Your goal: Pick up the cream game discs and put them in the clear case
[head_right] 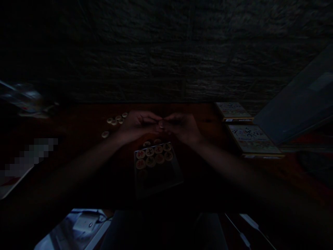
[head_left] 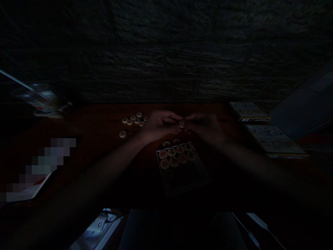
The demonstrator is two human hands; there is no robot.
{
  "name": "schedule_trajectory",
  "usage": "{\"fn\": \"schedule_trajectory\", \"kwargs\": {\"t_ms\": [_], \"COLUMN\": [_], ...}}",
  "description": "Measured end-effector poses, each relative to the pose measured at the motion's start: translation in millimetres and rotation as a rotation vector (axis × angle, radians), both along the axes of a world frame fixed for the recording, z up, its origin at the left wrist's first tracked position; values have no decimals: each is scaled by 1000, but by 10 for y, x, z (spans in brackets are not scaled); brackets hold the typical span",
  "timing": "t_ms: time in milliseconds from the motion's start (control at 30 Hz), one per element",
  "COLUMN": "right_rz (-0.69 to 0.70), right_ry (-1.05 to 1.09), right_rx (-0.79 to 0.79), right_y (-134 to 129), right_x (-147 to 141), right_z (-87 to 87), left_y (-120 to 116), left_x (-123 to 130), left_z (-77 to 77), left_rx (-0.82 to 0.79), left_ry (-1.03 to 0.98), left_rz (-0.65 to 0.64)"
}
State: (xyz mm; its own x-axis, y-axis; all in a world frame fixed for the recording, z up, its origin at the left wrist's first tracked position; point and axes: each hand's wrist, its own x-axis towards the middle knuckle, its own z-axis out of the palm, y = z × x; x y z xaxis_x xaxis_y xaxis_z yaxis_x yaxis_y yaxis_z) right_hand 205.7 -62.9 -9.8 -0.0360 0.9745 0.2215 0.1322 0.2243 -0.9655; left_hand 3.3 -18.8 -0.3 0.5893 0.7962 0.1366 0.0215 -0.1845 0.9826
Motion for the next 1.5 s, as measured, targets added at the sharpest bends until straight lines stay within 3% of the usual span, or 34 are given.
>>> {"fn": "schedule_trajectory", "kwargs": {"t_ms": [267, 600, 933, 1333, 1500], "right_rz": [47, 14, -51, -79, -33], "right_ry": [53, 40, 33, 111, 118], "right_rx": [7, 28, -29, -40, -26], "right_y": [-21, 13, -32, -45, -37], "right_x": [-16, 10, -47, -35, -19], "right_z": [4, -53, 36, 32, 23], "left_y": [9, 15, 37, 51, 23], "left_x": [29, 28, 65, 34, 29], "left_z": [-11, -34, -65, -80, -37], "left_rx": [8, -6, 190, 121, -24], "left_ry": [-35, -90, -63, -66, -115], "left_rz": [96, 60, 24, 57, 67]}}
